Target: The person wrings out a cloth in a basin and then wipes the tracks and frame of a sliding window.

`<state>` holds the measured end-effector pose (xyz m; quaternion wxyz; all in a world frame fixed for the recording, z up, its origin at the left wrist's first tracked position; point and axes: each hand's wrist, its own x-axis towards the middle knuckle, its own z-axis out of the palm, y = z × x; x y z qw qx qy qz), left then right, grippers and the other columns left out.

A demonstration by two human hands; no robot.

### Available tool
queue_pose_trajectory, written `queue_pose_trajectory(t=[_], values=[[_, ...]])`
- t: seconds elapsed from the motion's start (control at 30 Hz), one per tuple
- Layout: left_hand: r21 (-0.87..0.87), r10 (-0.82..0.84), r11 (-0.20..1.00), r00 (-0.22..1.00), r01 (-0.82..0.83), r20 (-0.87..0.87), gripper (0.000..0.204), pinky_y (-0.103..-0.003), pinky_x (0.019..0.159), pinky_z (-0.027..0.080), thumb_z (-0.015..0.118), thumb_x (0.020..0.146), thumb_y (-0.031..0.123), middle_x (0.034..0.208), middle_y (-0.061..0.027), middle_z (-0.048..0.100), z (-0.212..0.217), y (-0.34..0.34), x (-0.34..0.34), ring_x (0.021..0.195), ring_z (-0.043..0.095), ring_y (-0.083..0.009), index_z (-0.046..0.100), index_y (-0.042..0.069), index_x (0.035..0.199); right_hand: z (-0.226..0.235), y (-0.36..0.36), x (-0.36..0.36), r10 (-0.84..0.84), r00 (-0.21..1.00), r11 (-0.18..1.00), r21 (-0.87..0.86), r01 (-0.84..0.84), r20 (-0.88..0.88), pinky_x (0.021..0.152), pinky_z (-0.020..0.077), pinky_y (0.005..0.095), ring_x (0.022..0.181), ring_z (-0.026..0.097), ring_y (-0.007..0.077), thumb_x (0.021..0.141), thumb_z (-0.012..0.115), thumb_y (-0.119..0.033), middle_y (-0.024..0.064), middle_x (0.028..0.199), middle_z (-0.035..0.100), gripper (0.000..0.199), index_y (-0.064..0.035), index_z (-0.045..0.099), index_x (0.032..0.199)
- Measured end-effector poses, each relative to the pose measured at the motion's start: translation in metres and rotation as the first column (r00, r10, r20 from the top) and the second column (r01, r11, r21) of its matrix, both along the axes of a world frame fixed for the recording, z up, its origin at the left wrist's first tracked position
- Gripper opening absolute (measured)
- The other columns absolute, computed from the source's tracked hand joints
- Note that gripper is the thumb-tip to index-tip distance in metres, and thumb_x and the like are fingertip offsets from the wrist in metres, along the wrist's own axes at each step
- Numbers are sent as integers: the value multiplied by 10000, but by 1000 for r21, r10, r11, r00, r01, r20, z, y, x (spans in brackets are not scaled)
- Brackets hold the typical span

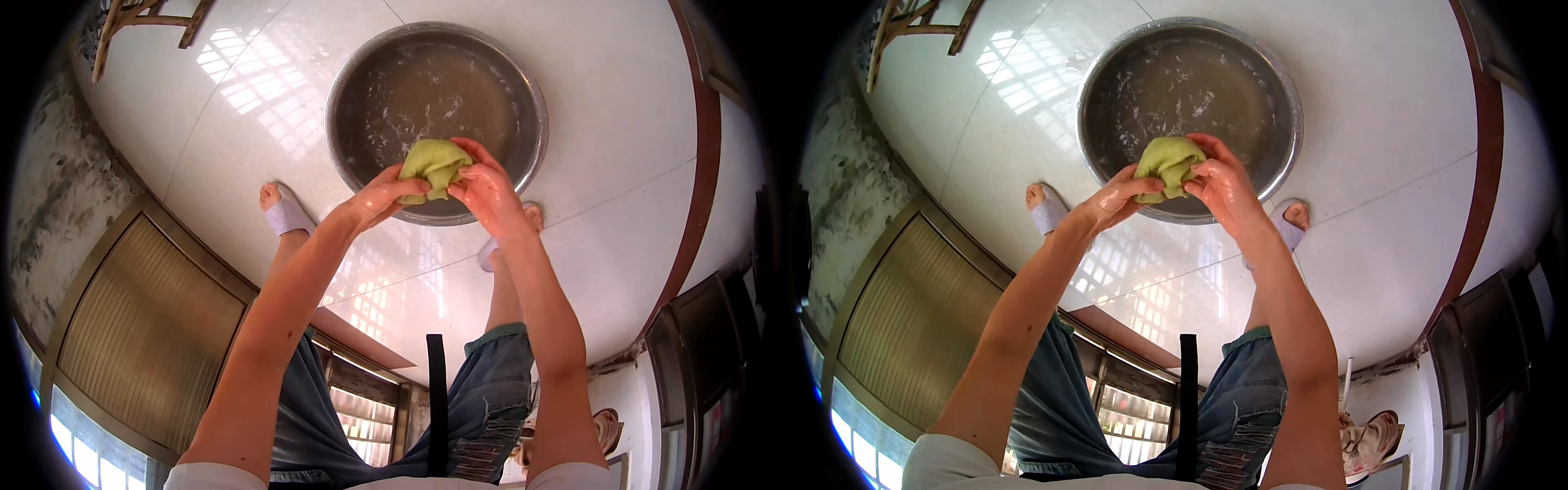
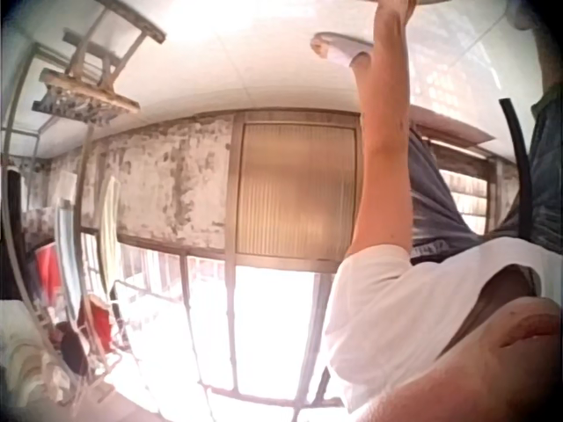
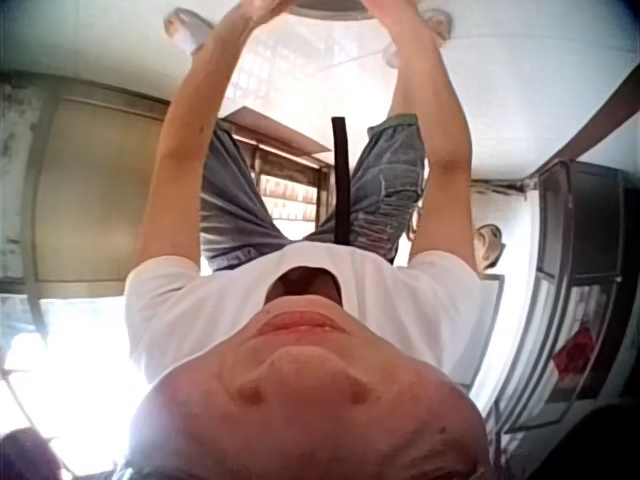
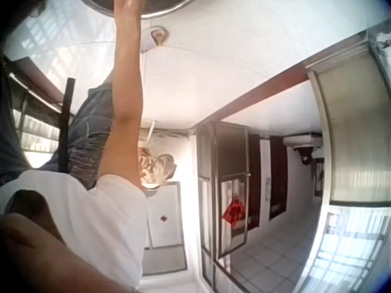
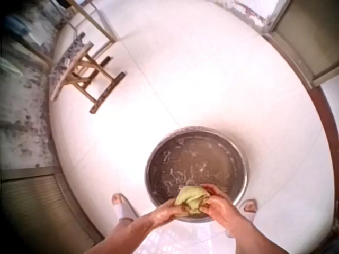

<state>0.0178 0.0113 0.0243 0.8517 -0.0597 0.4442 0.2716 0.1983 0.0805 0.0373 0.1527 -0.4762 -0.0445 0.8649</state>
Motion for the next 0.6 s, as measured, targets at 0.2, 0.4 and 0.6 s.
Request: queue_pose_trajectory(t=[0.2,0.4,0.6], values=[[-82,78,993,997,-80,-27,416,-255,717,556,639,841,143,1030,-89,596,10,7,8,852,627,-167,474,4,1196,9,-10,3,368,880,795,389,-465,301,960,422,370,1124,497,224,846,519,-14,109,1263,461,512,-38,376,1338],[16,-311,950,932,313,187,185,-158,463,282,683,814,206,608,69,421,38,28,4,526,379,-34,537,95,786,22,24,6,153,567,-584,537,-609,809,731,541,343,1012,543,276,760,587,-18,111,1307,387,663,-117,361,1376],[323,-388,507,546,799,-743,233,-355,521,453,707,682,220,620,-98,592,44,27,20,527,558,-222,562,43,726,35,36,-9,270,147,-627,290,-723,951,657,526,356,725,636,262,716,627,-118,117,833,619,257,-75,633,968]])
